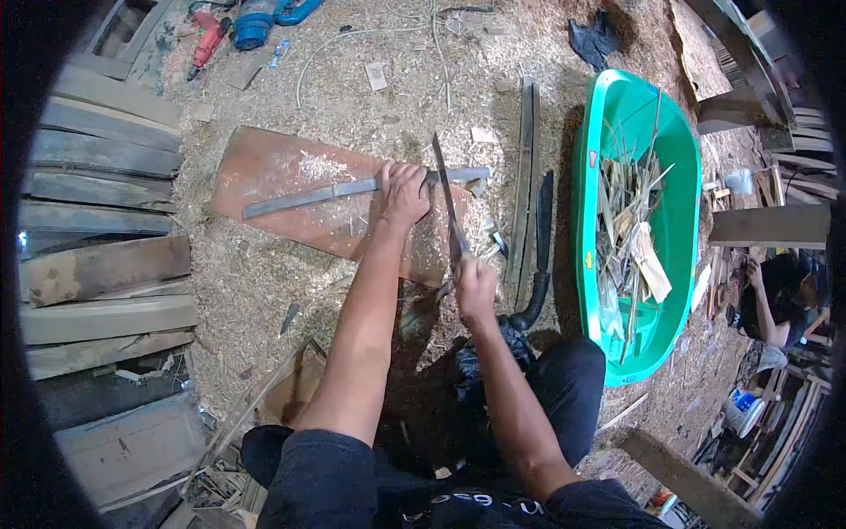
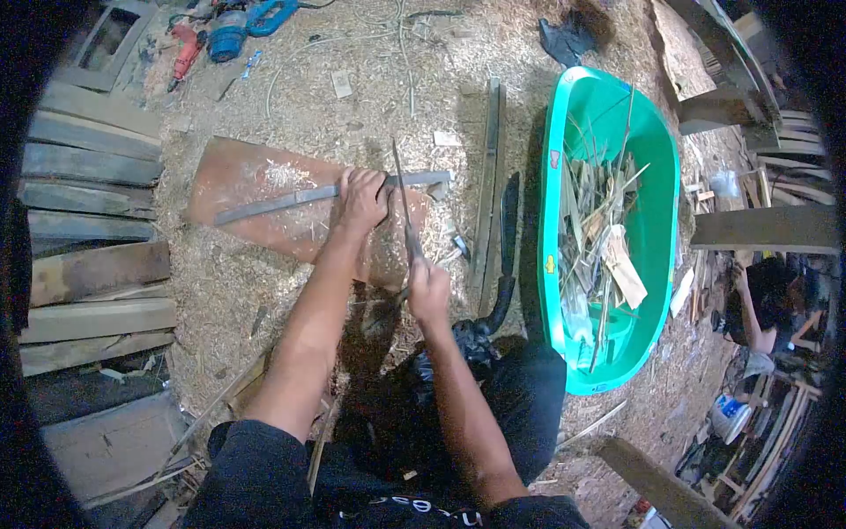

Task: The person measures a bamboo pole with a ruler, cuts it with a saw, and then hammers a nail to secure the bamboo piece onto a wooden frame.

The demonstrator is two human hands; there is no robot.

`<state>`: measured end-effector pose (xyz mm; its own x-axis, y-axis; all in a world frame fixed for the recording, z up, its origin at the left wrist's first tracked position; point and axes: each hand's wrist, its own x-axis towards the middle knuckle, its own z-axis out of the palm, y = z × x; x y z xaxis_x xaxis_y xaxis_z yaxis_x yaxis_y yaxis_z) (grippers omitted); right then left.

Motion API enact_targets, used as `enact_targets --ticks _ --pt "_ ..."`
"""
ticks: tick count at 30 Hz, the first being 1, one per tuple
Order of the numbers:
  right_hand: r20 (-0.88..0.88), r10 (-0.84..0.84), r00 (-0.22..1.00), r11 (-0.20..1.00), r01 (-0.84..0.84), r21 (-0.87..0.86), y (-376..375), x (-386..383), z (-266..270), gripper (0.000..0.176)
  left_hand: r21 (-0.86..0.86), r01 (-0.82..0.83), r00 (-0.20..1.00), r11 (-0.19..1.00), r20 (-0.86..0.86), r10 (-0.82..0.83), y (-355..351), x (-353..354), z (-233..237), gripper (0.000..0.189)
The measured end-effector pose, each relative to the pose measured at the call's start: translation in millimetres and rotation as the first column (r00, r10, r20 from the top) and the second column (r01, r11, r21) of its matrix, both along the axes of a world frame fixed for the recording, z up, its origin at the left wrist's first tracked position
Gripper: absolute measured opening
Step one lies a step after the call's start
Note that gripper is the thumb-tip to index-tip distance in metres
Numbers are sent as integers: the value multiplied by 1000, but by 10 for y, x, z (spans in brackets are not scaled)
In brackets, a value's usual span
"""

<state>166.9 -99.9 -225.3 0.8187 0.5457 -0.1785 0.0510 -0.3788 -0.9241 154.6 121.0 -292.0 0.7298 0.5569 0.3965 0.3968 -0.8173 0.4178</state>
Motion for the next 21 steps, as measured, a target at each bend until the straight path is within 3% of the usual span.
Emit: enact_targets --ticks 3,5,7,12,21 --pt "-64 48 997 998 -51 -36 312 276 202 42 -51 7 1000 999 -18 -8 -8 -2 54 24" --pt "146 69 987 997 -71 8 147 147 62 42 -64 6 999 998 -36 -8 -55 -29 94 24" --pt "-174 4 985 1000 2 29 27 13 174 41 -65 4 999 998 -47 -7 -25 -19 169 25" --pt "-276 -5 961 999 18 43 146 84 82 45 -70 -5 999 998 -38 2 -23 -28 109 25" --pt "-93 11 996 1000 -12 -9 163 117 -36 43 -104 -1 989 995 -144 -15 -45 -18 297 23"
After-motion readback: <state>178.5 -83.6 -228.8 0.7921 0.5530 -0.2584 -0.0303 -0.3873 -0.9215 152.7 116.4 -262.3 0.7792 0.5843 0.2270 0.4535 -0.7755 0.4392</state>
